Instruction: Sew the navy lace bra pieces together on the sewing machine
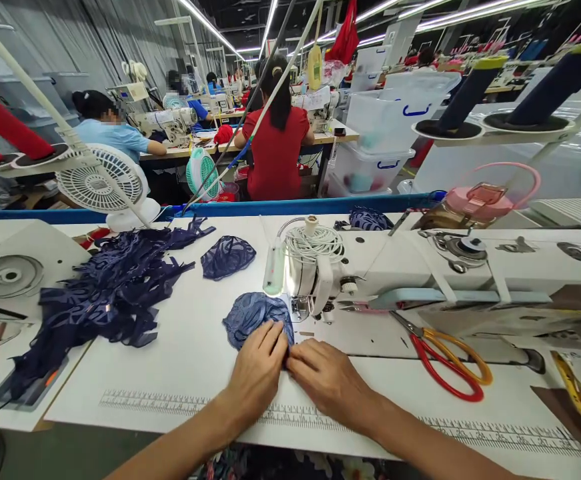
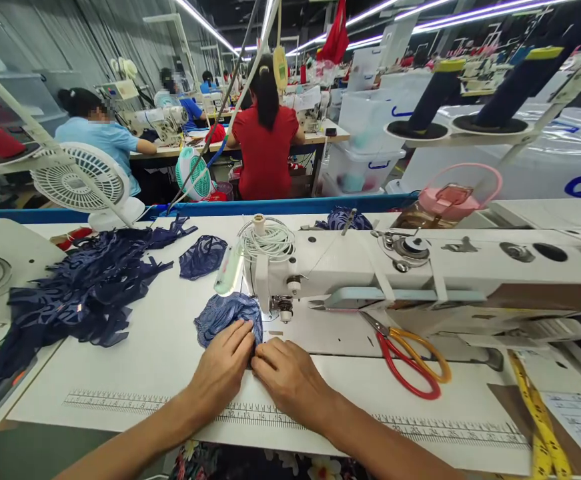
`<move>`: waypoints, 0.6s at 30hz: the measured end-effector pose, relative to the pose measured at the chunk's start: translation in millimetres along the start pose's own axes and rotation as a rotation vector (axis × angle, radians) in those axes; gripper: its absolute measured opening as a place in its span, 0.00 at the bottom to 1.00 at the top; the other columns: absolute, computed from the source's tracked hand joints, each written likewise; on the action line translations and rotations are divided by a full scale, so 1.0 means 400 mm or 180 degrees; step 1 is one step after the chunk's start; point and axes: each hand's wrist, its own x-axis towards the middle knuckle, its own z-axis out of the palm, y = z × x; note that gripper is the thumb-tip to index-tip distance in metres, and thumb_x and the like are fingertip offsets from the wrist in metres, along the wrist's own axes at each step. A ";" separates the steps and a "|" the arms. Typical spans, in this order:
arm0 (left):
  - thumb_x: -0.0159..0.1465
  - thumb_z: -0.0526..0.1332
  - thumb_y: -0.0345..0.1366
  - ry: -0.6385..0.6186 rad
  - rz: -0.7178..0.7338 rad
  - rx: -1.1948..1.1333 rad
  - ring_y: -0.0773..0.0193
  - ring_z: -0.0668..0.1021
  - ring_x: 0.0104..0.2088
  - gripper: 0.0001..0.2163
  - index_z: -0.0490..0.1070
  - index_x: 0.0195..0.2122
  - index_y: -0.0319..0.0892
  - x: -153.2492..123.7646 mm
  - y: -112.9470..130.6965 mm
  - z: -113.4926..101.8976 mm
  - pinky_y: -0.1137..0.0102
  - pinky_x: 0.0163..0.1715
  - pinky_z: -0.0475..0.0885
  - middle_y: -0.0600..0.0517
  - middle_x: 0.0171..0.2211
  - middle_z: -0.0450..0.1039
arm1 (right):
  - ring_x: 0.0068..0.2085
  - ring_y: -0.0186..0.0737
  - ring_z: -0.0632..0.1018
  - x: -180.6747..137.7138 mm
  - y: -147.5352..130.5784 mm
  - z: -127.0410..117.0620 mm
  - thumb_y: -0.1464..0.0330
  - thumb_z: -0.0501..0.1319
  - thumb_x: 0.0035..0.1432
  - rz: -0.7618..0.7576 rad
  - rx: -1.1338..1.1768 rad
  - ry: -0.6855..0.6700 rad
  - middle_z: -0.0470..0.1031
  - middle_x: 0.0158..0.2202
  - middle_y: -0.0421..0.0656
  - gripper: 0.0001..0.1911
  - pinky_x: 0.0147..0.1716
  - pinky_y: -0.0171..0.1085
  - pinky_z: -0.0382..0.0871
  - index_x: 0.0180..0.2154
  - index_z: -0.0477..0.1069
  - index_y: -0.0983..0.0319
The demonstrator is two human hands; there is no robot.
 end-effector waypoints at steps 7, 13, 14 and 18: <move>0.68 0.51 0.32 0.0008 -0.0011 0.0093 0.50 0.69 0.57 0.18 0.62 0.59 0.39 0.088 -0.077 0.028 0.55 0.53 0.66 0.43 0.58 0.68 | 0.43 0.40 0.75 0.018 0.053 -0.009 0.71 0.54 0.67 0.0182 -0.0507 0.0070 0.77 0.44 0.46 0.11 0.37 0.40 0.61 0.48 0.71 0.63; 0.69 0.50 0.32 -0.0046 -0.0006 0.0030 0.51 0.68 0.57 0.15 0.67 0.54 0.40 0.133 -0.093 0.030 0.55 0.55 0.64 0.44 0.55 0.70 | 0.41 0.40 0.76 0.016 0.068 0.005 0.68 0.52 0.69 0.0378 -0.0619 0.0151 0.75 0.51 0.48 0.14 0.41 0.43 0.60 0.51 0.70 0.65; 0.69 0.50 0.32 -0.0067 -0.0016 0.0023 0.52 0.68 0.57 0.14 0.68 0.52 0.40 0.132 -0.092 0.029 0.55 0.56 0.64 0.44 0.54 0.71 | 0.40 0.40 0.76 0.014 0.067 0.006 0.68 0.52 0.69 0.0379 -0.0632 0.0161 0.76 0.51 0.47 0.14 0.41 0.43 0.59 0.51 0.71 0.64; 0.69 0.50 0.32 -0.0109 -0.0041 0.0052 0.53 0.68 0.57 0.11 0.70 0.47 0.41 0.126 -0.089 0.023 0.56 0.57 0.62 0.45 0.50 0.73 | 0.41 0.41 0.75 0.008 0.062 0.007 0.69 0.53 0.68 0.0332 -0.0627 0.0231 0.77 0.49 0.46 0.13 0.42 0.43 0.58 0.49 0.72 0.63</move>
